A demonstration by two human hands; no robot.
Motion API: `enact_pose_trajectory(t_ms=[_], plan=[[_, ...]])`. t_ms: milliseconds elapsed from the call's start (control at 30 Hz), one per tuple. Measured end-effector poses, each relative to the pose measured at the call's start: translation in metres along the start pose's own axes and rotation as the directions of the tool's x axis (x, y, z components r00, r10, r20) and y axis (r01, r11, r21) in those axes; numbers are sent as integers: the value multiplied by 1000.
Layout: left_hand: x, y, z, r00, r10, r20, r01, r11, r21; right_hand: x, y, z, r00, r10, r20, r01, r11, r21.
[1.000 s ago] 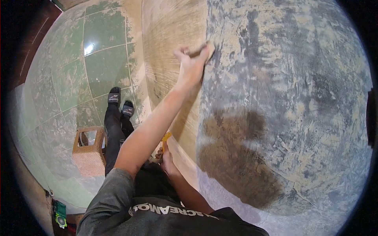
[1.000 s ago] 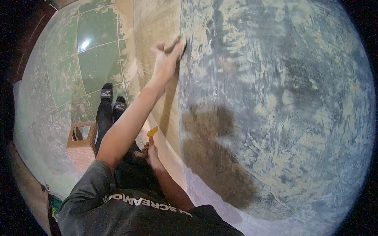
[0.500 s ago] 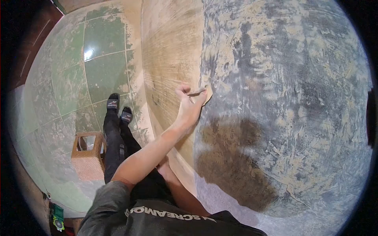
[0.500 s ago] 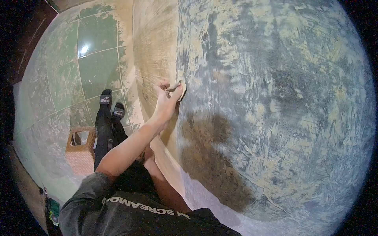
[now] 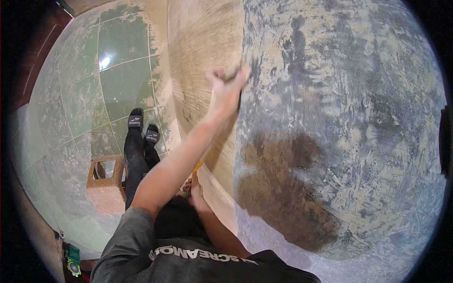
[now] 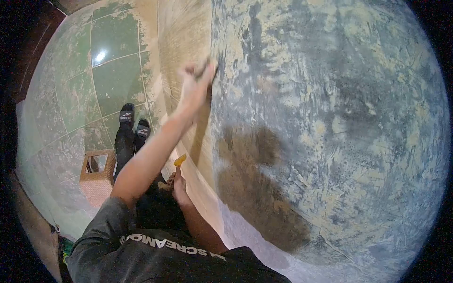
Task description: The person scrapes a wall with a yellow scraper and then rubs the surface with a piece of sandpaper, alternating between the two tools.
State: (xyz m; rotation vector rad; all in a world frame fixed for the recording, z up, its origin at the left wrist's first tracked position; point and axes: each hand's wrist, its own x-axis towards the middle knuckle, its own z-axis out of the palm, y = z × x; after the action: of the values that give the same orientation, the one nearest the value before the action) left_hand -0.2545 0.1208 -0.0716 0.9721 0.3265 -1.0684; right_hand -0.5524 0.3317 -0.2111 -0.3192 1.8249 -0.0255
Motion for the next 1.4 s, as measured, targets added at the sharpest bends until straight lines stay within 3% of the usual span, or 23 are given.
enact_pose_trajectory(t_ms=[67, 133, 200, 233, 300, 367, 400, 433, 467, 500, 567, 733, 800, 867, 933, 967, 1067, 1100, 1200, 1233, 1333, 1367, 1400], plan=[[-40, -38, -11, 995, 37, 96, -49, 991, 127, 5, 3, 2, 1000, 8, 3, -8, 1000, -6], [-47, -38, -13, 991, 93, 100, -104, 989, 106, 11, 5, -1, 1000, 16, 7, -16, 998, -63], [-19, -24, -7, 993, -118, -7, 119, 991, 55, 13, 9, -9, 999, 24, 22, -21, 992, -124], [6, -17, -2, 990, -134, 35, 137, 986, -100, 11, 7, -15, 994, 22, 108, -16, 999, -50], [-7, -10, 2, 993, -112, 25, 112, 993, -32, 13, 1, -19, 981, 0, 195, -5, 1000, 26], [-19, -49, -12, 996, 60, 67, -64, 996, 63, 17, 2, -16, 999, -14, 51, 13, 1000, 5], [-35, -46, -13, 996, 67, 61, -71, 995, 64, 5, -14, 4, 998, -13, 58, 13, 1000, -1], [-49, -35, -12, 998, -63, 26, 60, 995, 79, -20, -44, 44, 985, 87, -148, -85, 996, 19], [-59, -27, -12, 979, -204, -11, 205, 975, 92, -7, -26, 17, 995, 70, -74, -71, 997, -3], [-49, -18, -10, 976, -217, -15, 218, 971, 95, 7, -7, -11, 999, 54, 0, -54, 998, -23], [-9, -2, 1, 993, -112, -38, 108, 990, -89, 0, -10, -10, 1000, 21, 18, -22, 999, 42], [-50, -27, -9, 999, -8, 36, 6, 1000, 31, 5, -14, 5, 996, -82, 33, 81, 996, 34], [-38, -15, -9, 975, -221, -14, 221, 975, 27, 4, -10, 3, 996, -91, 2, 91, 996, 15], [-22, -10, -3, 980, -198, 10, 198, 977, -84, 27, -10, -15, 996, -3, 95, 9, 998, -66], [-27, -22, -1, 998, -45, 39, 47, 998, -38, 16, -14, 0, 997, -71, 39, 73, 995, -72], [-43, -33, -3, 998, 12, 54, -10, 999, -36, 11, -9, 7, 934, -357, 21, 357, 927, -115], [-25, -31, -9, 1000, -19, -18, 22, 990, 139, -6, -28, 11, 957, -288, -30, 286, 957, -47], [-27, 15, 4, 994, -109, -16, 109, 994, -15, -7, -32, 8, 977, -214, 23, 215, 976, -44], [-18, 6, 4, 999, -47, -3, 47, 998, 36, 22, -19, -11, 985, -158, 68, 161, 987, -29], [-30, -17, -4, 994, -79, 74, 80, 997, -18, 58, 7, -36, 875, -463, 142, 470, 742, -479], [-56, -9, -2, 991, -106, 78, 116, 982, -146, 20, -8, 16, 851, -521, -65, 508, 849, -143], [-18, -36, -8, 1000, -3, -15, 3, 1000, 0, 7, -15, 10, 940, -340, -27, 337, 939, -64], [-7, -34, -7, 1000, -12, -14, 11, 1000, -3, -5, -23, 8, 988, -153, 26, 152, 988, 11]])
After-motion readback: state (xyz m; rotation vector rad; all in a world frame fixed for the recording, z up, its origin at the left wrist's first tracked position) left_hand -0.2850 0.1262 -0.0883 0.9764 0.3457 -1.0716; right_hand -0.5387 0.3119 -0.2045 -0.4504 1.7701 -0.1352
